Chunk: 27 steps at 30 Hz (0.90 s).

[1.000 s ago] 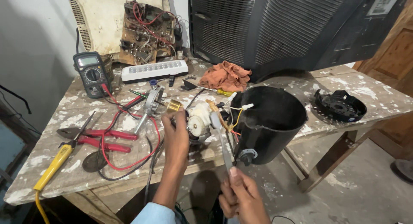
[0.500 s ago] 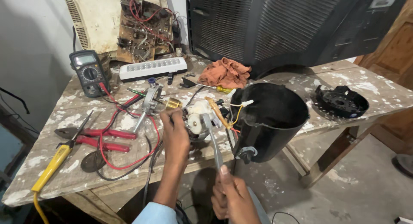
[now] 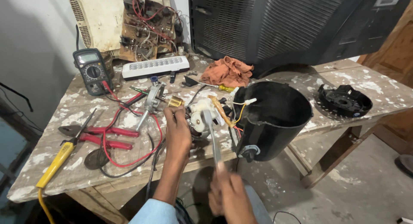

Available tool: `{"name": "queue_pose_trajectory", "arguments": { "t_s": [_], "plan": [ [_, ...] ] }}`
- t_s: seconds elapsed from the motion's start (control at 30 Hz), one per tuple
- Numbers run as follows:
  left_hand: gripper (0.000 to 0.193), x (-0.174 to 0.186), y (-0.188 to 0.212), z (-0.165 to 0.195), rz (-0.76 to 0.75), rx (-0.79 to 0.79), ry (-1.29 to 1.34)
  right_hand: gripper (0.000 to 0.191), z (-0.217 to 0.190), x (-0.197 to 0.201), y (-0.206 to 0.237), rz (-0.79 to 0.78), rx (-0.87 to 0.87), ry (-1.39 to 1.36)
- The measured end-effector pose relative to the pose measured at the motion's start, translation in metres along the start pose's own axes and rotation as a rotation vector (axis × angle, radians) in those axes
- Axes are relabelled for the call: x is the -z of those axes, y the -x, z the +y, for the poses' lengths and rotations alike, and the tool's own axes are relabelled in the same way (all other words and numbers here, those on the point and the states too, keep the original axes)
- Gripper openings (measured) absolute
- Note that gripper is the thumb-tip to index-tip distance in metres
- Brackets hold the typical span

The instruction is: The person uses a cloth to wipe a metal tool, then uses the tool to scrape and clean the internal components of a disassembled motor. The person rotates the motor to access different areas and continues cleaning the internal windings and housing.

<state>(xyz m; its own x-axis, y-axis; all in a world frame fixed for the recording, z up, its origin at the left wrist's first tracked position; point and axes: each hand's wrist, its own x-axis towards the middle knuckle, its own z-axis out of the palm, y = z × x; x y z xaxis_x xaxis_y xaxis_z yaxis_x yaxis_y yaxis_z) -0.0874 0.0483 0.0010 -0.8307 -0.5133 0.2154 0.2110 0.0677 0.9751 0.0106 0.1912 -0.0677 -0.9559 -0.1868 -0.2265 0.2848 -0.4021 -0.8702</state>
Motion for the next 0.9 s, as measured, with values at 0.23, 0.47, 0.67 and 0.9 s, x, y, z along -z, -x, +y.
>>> {"name": "queue_pose_trajectory", "arguments": {
  "t_s": [0.23, 0.47, 0.67, 0.9],
  "plan": [
    [0.032, 0.001, -0.002, -0.004, -0.034, -0.023, -0.025, 0.051, 0.009, 0.000, 0.012, -0.064, -0.027, -0.054],
    [0.034, 0.002, -0.003, -0.005, -0.037, -0.039, -0.044, 0.050, 0.002, 0.001, -0.001, -0.021, -0.005, -0.011],
    [0.035, 0.005, -0.009, -0.007, -0.083, 0.052, 0.094, 0.031, 0.013, -0.018, 0.016, 0.238, -0.004, -0.086],
    [0.036, 0.006, -0.010, -0.006, -0.095, 0.047, 0.081, 0.049, 0.013, -0.012, -0.011, -0.069, 0.045, -0.098]
  ]
}}
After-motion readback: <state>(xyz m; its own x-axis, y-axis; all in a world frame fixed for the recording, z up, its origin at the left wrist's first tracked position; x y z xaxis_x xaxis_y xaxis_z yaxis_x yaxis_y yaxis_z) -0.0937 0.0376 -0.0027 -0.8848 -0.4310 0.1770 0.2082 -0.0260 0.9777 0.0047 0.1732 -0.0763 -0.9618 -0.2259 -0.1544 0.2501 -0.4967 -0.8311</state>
